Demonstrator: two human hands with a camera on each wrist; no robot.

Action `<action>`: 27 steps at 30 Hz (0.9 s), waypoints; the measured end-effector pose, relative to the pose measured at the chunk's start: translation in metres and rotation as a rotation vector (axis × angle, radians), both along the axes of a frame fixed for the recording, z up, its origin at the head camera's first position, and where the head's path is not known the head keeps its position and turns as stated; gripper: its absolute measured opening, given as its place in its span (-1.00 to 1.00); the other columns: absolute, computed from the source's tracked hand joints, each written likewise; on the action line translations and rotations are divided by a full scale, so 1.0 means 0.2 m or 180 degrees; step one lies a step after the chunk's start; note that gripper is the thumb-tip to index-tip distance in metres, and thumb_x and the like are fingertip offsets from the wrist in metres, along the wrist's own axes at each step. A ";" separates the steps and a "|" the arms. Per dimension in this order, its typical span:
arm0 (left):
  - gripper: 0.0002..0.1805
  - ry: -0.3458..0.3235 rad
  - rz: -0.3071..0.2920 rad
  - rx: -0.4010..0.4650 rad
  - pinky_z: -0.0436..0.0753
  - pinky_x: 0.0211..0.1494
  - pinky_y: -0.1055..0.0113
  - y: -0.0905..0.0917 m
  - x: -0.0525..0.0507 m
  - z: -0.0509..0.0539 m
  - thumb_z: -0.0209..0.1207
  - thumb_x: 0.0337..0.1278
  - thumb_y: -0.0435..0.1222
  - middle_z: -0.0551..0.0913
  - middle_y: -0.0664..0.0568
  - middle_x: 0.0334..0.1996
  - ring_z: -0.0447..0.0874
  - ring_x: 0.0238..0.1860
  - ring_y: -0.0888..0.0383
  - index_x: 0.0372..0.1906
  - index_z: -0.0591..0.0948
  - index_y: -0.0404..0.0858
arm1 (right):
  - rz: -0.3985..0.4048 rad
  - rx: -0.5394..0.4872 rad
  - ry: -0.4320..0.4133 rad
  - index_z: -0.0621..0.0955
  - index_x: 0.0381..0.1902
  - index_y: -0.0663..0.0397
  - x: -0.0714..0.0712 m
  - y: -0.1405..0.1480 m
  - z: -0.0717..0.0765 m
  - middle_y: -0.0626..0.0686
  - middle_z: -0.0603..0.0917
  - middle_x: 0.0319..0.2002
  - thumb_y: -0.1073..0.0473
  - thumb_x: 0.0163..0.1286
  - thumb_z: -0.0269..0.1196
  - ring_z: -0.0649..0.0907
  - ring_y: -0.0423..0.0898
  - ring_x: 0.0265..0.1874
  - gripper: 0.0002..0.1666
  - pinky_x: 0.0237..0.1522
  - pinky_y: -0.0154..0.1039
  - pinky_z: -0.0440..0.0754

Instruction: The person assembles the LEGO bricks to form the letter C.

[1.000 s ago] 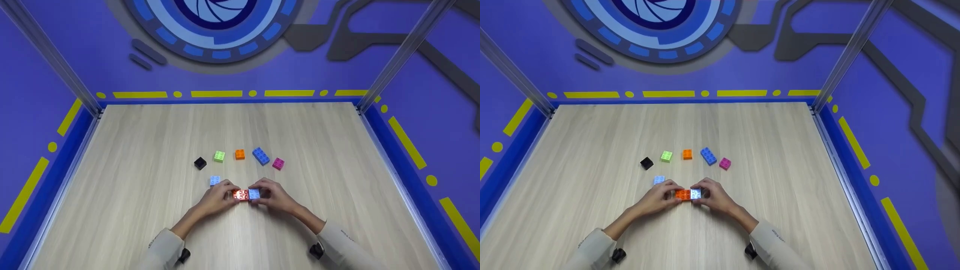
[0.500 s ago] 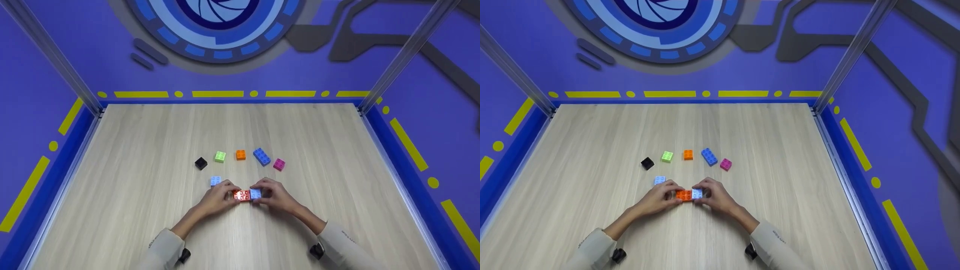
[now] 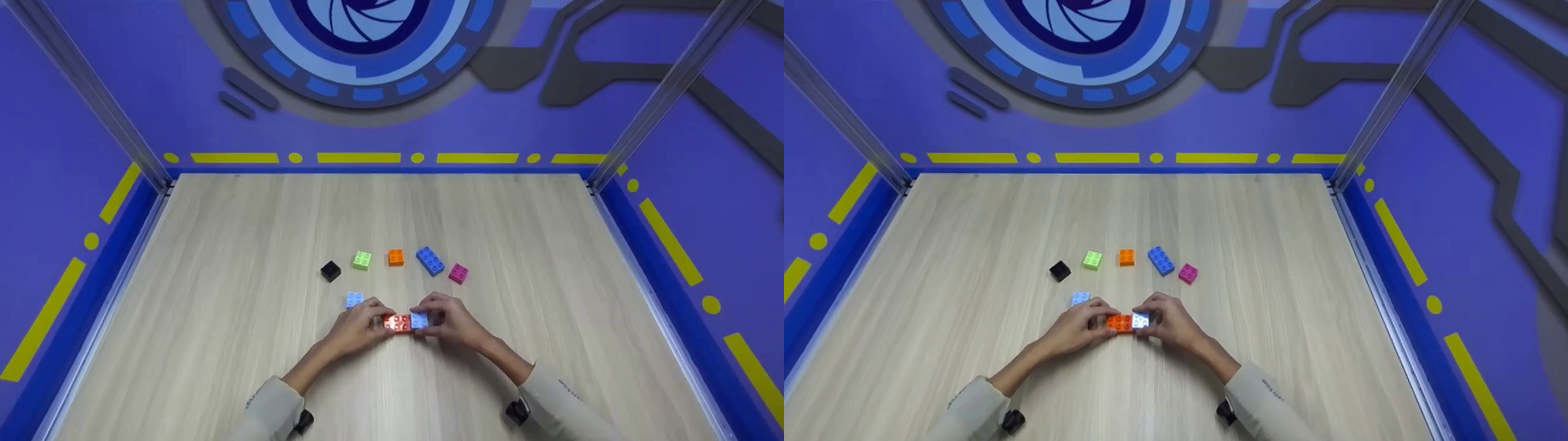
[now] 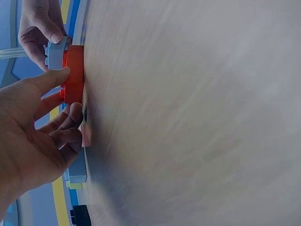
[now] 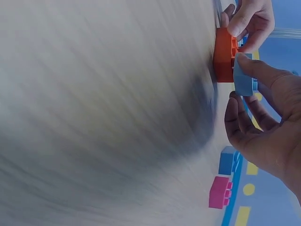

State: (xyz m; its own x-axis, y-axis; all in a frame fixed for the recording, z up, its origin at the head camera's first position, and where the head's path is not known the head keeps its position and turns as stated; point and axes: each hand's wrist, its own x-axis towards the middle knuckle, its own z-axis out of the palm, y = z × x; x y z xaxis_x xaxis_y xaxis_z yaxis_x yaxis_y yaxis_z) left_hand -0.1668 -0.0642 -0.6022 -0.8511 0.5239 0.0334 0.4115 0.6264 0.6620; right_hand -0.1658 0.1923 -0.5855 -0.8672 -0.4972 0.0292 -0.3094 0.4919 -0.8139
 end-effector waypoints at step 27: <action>-0.62 0.0059 -0.0008 -0.0001 0.54 -0.16 0.34 0.01 0.00 -0.01 0.40 0.17 -0.09 0.69 0.05 -0.12 0.58 -0.20 0.21 0.05 0.75 -0.16 | -0.0012 0.0059 -0.0017 0.75 0.04 0.13 -0.02 0.02 -0.01 0.04 0.74 -0.08 0.28 0.14 0.54 0.64 -0.12 -0.14 -0.54 -0.05 -0.08 0.69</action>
